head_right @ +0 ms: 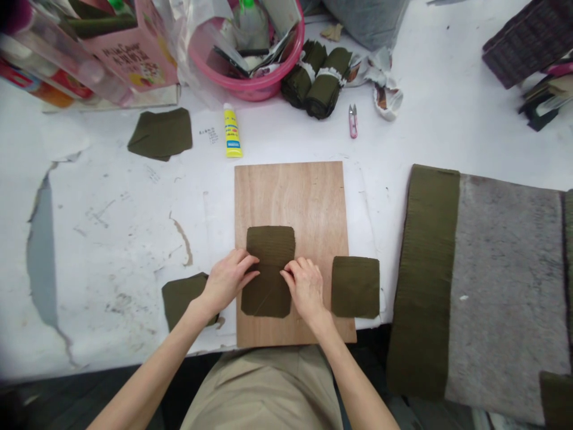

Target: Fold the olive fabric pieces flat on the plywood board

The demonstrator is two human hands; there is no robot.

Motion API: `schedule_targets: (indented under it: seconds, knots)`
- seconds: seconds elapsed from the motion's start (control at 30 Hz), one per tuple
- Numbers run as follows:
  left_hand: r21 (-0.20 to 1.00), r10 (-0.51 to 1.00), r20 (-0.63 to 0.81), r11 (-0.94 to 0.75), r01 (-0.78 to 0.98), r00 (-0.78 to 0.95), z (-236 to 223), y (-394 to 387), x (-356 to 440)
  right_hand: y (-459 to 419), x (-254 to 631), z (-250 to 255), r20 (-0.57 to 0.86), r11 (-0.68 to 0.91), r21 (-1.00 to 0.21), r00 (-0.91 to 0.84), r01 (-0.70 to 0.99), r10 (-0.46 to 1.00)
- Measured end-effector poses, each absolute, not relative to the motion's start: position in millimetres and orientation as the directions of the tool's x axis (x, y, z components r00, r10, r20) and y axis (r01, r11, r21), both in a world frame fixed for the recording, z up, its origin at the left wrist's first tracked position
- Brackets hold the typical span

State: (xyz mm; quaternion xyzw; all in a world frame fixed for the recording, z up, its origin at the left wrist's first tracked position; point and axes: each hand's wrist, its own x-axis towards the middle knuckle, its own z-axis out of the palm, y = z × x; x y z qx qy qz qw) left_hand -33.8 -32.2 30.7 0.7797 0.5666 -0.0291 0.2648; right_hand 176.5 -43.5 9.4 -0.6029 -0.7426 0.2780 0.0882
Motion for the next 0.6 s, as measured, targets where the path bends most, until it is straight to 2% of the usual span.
schedule_targets:
  seconds: [0.17,0.43,0.6]
  knots:
    - [0.395,0.844,-0.355,-0.255,0.883,0.402,28.9,-31.7,-21.6,-46.3,178.7,6.5,-0.191,0.116,-0.536,-0.254,0.836,0.948]
    - [0.368,0.836,-0.409,-0.215,0.905,0.365,30.1,-21.5,-25.3,-46.0,176.3,7.8,-0.182,0.094,-0.548,-0.228,0.831,0.957]
    - [0.389,0.871,-0.403,-0.116,0.914,0.282,30.6,-22.6,-34.6,-46.6,174.6,6.1,-0.180,0.054,-0.564,-0.187,0.824,0.966]
